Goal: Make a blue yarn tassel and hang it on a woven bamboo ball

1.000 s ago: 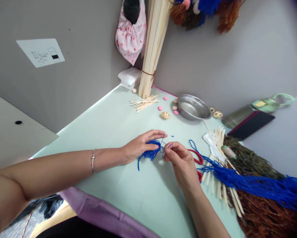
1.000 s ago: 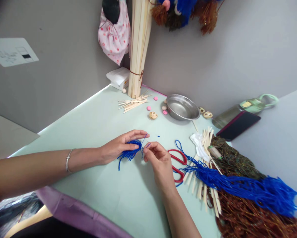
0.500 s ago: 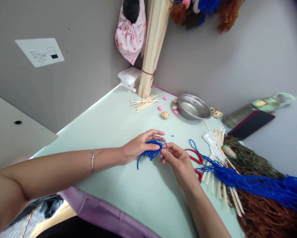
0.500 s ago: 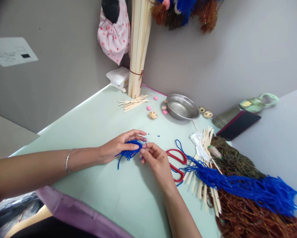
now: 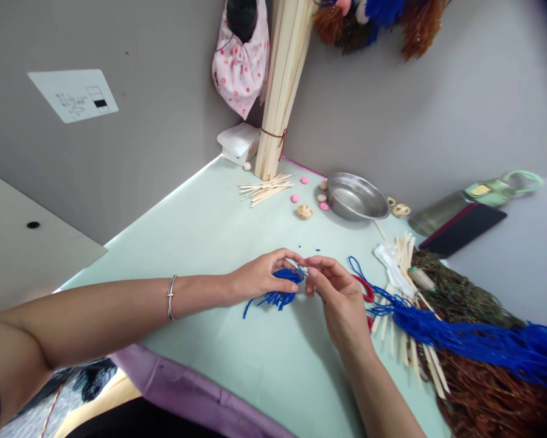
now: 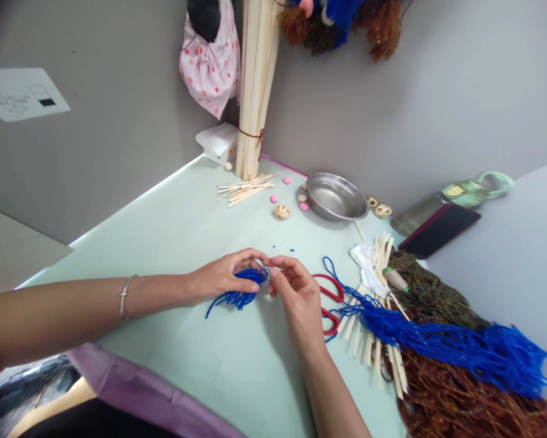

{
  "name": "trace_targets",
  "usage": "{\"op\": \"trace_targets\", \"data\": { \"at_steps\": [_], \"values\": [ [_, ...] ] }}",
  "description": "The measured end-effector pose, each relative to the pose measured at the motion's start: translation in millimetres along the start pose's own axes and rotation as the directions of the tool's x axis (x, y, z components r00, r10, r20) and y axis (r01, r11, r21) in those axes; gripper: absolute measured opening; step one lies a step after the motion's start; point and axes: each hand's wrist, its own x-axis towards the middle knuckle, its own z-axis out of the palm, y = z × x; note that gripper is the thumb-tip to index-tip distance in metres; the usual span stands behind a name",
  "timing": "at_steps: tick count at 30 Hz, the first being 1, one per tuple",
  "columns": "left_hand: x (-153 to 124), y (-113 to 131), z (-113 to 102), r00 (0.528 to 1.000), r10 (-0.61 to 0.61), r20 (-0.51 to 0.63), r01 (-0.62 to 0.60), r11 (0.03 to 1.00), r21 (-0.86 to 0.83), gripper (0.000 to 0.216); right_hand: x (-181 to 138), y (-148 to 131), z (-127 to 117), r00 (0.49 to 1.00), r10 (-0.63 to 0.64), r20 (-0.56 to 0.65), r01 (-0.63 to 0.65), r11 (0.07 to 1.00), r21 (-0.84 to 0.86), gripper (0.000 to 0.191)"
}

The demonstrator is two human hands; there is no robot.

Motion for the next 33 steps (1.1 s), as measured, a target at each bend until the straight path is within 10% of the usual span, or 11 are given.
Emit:
{"op": "trace_targets", "data": {
  "at_steps": [4, 10, 25, 33],
  "values": [
    [-0.1, -1.7, -0.5, 0.994, 0.087, -0.069, -0.081, 0.993, 0.084, 0.053, 0.1, 0.5, -1.0, 0.999, -0.028, -0.04, 0.024, 0.994, -0.105, 0.018],
    [-2.1, -5.9, -0.4, 0.987, 0.138, -0.085, -0.127, 0.984, 0.122, 0.059, 0.3, 6.5, -3.6, 0.974, 0.094, 0.204, -0.05, 0.976, -0.212, 0.027],
    [1.0, -3.9, -2.6, 0.991, 0.062, -0.118, -0.062, 0.998, 0.002, 0.028, -1.6, 2.4, -1.4, 0.998, -0.068, 0.0, 0.066, 0.971, -0.229, 0.02],
    [0.2, -4.2, -3.2, 0.983, 0.107, -0.152, -0.094, 0.992, 0.089, 0.027, -2.9, 2.5, 2.4, 0.983, 0.022, 0.181, 0.028, 0.962, -0.273, 0.021]
  ]
}}
